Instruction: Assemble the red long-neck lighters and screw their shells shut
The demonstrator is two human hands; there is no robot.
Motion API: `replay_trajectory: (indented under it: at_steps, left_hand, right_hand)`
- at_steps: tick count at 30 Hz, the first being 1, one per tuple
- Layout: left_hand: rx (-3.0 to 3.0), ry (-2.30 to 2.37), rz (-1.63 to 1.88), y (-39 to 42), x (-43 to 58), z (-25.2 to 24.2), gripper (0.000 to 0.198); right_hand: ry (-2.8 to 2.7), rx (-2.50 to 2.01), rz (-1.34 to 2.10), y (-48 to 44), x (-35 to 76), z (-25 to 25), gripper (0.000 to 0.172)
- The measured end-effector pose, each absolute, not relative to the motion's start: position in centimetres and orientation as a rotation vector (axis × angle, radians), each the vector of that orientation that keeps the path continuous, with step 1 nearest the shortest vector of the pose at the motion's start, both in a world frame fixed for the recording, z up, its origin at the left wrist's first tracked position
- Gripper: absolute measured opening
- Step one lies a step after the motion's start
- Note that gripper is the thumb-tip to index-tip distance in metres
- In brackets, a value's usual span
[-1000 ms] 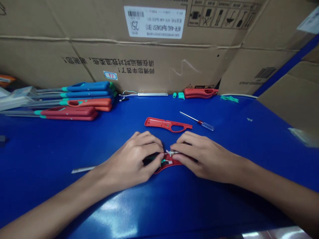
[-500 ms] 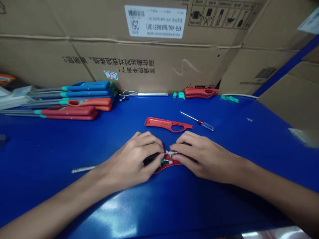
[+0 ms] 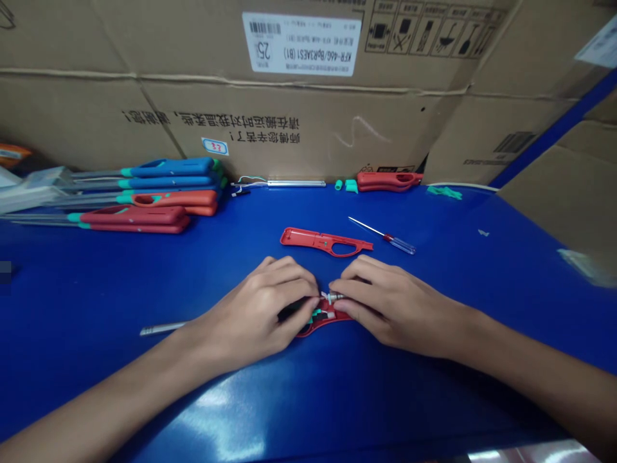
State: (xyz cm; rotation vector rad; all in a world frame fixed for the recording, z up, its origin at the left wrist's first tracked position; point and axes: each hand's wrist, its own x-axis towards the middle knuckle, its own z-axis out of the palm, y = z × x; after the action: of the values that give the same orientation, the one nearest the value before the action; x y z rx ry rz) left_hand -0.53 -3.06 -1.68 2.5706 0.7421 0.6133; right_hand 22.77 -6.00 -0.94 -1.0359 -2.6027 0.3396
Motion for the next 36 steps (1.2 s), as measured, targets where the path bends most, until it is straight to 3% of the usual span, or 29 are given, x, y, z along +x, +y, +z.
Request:
replay_trajectory:
  at_steps: [27, 36]
  left_hand:
    - [2.564, 0.734, 0.619, -3.06, -0.49, -1.63, 0.017]
    - [2.537, 0.746, 0.578, -3.05, -0.55, -1.48, 0.013]
  right_hand:
    - [-2.576, -0.967, 0.305, -5.83, 22.94, -0.99, 0.018]
    - [-2.584, -0.961, 0.306, -5.77, 22.7, -0.73, 0.024]
